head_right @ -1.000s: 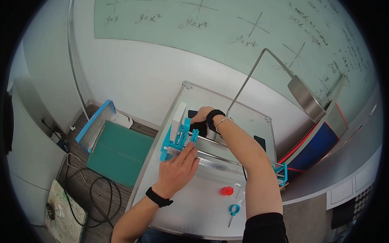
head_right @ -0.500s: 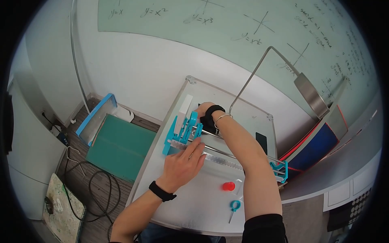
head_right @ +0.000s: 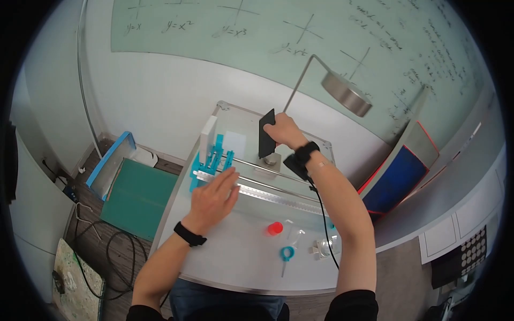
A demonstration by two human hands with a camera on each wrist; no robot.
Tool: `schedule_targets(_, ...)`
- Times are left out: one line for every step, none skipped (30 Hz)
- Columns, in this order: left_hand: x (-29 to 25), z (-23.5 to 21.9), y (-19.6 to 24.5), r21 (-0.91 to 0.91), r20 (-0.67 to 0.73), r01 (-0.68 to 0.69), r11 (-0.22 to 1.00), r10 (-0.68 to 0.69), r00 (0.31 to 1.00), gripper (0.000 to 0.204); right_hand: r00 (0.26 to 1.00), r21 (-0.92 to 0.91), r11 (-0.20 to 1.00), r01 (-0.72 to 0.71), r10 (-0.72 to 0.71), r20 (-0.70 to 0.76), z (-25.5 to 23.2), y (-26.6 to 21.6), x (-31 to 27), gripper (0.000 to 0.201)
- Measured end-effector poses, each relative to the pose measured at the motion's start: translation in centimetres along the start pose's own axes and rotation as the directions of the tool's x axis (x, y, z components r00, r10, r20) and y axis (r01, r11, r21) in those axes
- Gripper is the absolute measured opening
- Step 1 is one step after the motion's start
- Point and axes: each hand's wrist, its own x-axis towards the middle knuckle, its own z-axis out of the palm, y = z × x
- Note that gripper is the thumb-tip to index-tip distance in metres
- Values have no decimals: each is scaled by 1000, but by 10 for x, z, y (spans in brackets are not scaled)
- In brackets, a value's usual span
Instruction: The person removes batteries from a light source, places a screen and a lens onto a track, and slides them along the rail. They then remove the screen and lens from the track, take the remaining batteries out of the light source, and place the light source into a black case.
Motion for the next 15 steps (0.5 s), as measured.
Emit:
schedule_targets(0, 0, -2, -79, -16, 37, 996, -38, 999, 35, 999, 49, 998, 38, -37, -18, -9, 0, -20, 31)
schedule_targets(2, 1, 0, -159, -26, 71, 985, -76, 997, 36, 993, 124, 986, 109, -103, -55, -13, -2, -44, 29)
schedule_targets(5, 0, 7, -165, -27, 63, 984, -68, 997, 36, 982, 194, 964, 180, -164, -94, -17, -7, -75, 27)
schedule_targets(10, -1, 17, -346, 35, 214, 914, -215, 976, 38, 984, 208, 964, 162, -142, -108, -19, -18, -107, 22)
schedule_targets(14, -1, 27, -502, 123, 357, 788, -343, 931, 39, 979, 289, 939, 188, -154, -134, -17, -29, -138, 21)
schedule_targets(17, 1, 37, -635, 223, 432, 641, -383, 896, 37, 974, 343, 915, 211, -170, -146, -11, -24, -158, 22)
schedule_targets(20, -4, 45, -638, 226, 429, 639, -377, 898, 37, 969, 397, 887, 237, -188, -158, -8, -20, -174, 23)
schedule_targets(23, -11, 53, -710, 448, 581, 398, -382, 808, 34, 969, 396, 887, 238, -187, -163, -9, -18, -187, 23)
schedule_targets(23, -15, 59, -690, 648, 711, 136, -320, 691, 33, 975, 467, 855, 224, -197, -107, -10, -19, -200, 22)
schedule_targets(19, -14, 63, -716, 644, 693, 85, -305, 702, 29, 977, 536, 819, 203, -210, -48, -11, -19, -210, 22)
schedule_targets(16, -16, 65, -711, 648, 698, 85, -305, 698, 29, 977, 541, 817, 199, -206, -47, -13, -16, -216, 22)
schedule_targets(14, -20, 66, -705, 675, 709, 31, -279, 683, 30, 979, 635, 767, 94, -187, 81, -17, -10, -222, 25)
schedule_targets(12, -24, 67, -696, 699, 718, -25, -255, 668, 31, 961, 707, 707, -23, -180, 211, -20, -6, -228, 30)
schedule_targets(11, -28, 69, -691, 701, 722, -27, -266, 661, 31, 958, 710, 704, -31, -182, 223, -21, -4, -234, 30)
schedule_targets(10, -32, 71, -679, 725, 731, -71, -228, 651, 31, 925, 796, 599, -89, -247, 289, -20, -2, -240, 41)
